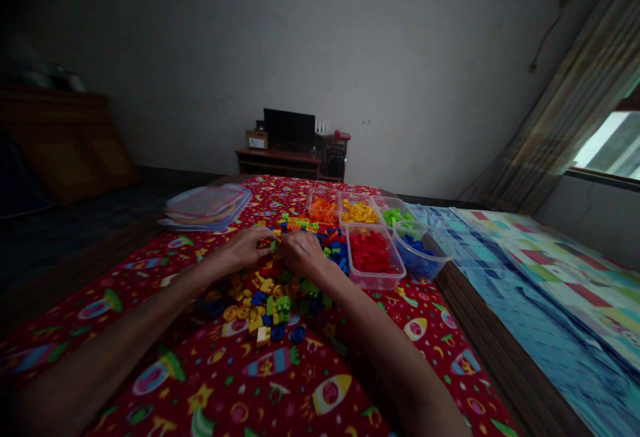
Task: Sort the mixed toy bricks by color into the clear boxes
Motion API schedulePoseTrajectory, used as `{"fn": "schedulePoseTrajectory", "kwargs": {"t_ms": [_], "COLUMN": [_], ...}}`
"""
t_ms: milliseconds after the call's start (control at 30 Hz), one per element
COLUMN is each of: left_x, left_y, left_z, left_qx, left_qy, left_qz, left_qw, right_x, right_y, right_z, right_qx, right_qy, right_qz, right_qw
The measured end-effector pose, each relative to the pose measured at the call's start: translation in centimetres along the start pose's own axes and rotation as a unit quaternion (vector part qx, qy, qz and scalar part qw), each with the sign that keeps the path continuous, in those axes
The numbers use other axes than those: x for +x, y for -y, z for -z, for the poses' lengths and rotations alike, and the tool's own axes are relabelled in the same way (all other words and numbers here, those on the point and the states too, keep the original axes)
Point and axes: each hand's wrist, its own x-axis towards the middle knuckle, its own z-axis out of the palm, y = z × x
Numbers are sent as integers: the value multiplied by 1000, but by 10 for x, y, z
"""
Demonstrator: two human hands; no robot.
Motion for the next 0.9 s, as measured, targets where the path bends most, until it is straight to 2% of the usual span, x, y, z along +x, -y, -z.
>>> {"fn": "schedulePoseTrajectory", "kwargs": {"t_ms": [133, 333, 500, 633, 900], "left_x": [-3, -6, -5, -3, -3], "left_y": [-3, 5, 16, 20, 22], "left_z": [4, 17, 17, 16, 22], "left_qx": [-16, -65, -56, -35, -38], "left_qy": [17, 53, 67, 66, 121], "left_qz": [12, 32, 42, 45, 33], "left_qw": [1000, 996, 995, 996, 991], "right_x": [-9, -29, -45, -53, -58], "right_y": [-11, -34, -65, -81, -95], "right_z": [15, 54, 82, 94, 99], "right_qx": [20, -5, -71, -108, -104], "right_qy": [-66, -140, -106, -55, -29], "right_qz": [-25, -95, -197, -265, -294], "right_qw": [997, 986, 972, 957, 950]}}
